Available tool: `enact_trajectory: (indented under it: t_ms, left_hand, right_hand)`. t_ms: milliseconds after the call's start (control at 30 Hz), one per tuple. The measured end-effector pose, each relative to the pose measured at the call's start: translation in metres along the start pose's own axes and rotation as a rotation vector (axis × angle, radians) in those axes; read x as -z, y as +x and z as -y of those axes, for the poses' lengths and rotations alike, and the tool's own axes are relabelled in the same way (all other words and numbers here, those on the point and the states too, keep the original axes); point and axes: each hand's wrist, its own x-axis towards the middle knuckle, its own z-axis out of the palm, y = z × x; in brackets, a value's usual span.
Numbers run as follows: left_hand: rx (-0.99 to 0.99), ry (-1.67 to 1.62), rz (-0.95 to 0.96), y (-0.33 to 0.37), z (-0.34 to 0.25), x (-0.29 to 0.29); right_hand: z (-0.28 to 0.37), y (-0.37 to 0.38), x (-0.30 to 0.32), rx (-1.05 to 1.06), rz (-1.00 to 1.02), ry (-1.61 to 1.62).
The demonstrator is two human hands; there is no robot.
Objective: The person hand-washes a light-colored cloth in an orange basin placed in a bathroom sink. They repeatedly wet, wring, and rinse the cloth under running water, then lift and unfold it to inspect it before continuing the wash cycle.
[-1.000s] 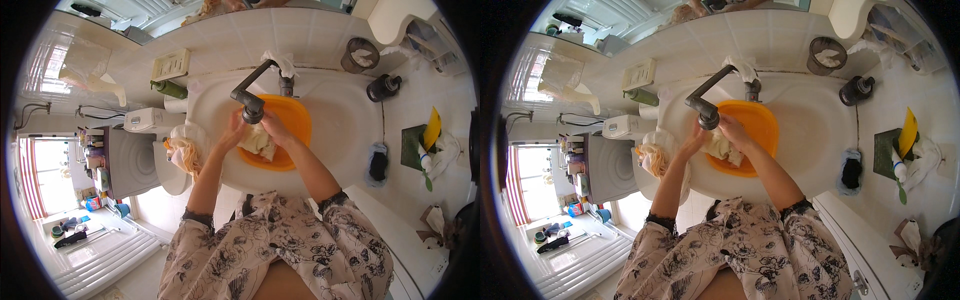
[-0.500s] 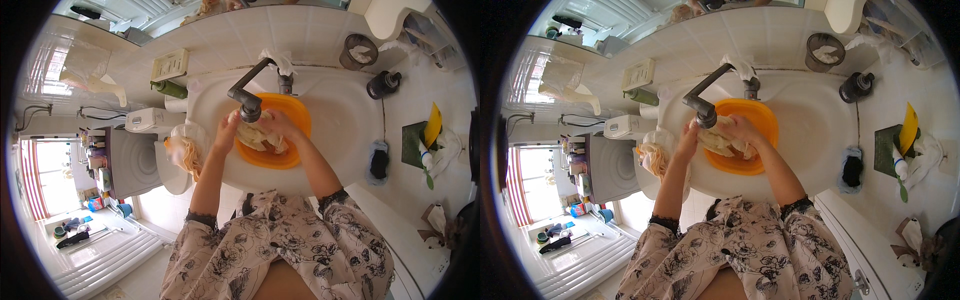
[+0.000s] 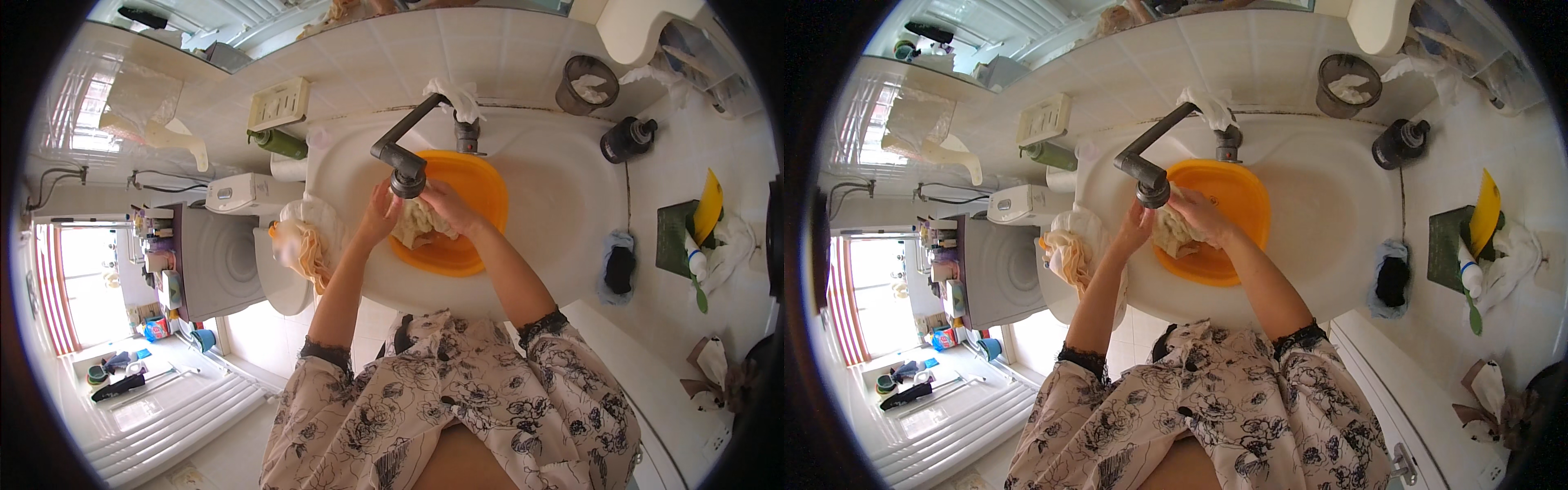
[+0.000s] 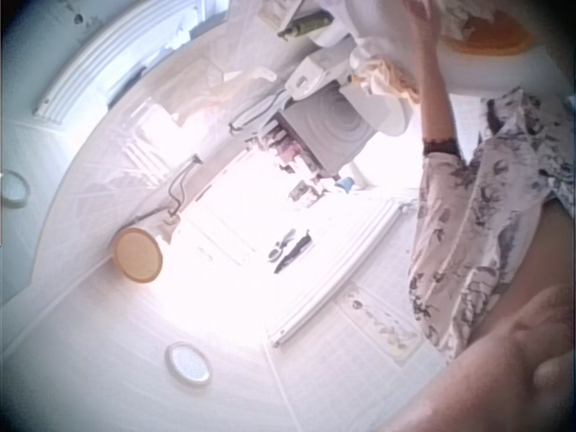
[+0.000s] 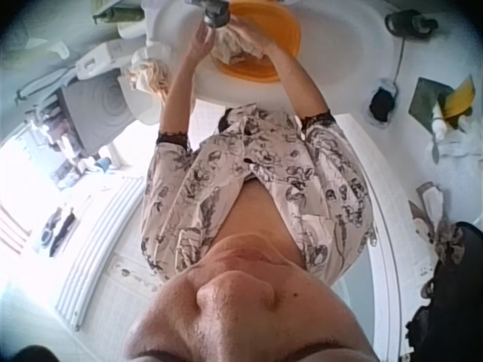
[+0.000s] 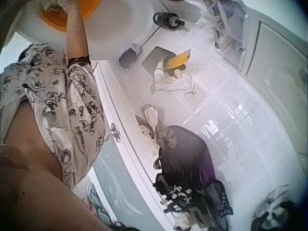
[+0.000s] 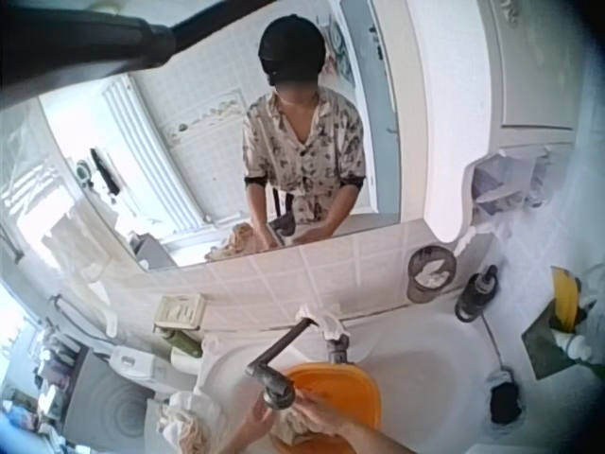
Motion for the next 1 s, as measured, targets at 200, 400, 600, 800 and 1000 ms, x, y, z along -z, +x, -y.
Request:
enact_trajectory:
  t_ms: [200,400,600,800,1000]
  left_hand:
    - [0.546,-0.095,0.404,0.009,-0.034,0.004]
    - [0.645,-0.672,0.057,0.014,-0.044,0.014]
    - [0.109,-0.03,0.297,0.02,-0.064,0.005]
    - [0.565,-0.43,0.286,0.013,-0.041,-0.012]
    - [0.631,-0.546,-0.006,0.021,-0.062,-0.009]
  right_hand:
    - [-0.004,-0.001,-0.003,0.139,0.025,0.3]
    - [-0.01,0.002,0.017,0.08,-0.192,-0.476]
    - [0.003,0.01,-0.001,0.3,-0.221,-0.131]
    - [-0.02,0.006,0.011,0.192,-0.311,-0.025]
    - [-0.014,-0.032,0.006,-0.139,-0.578,-0.067]
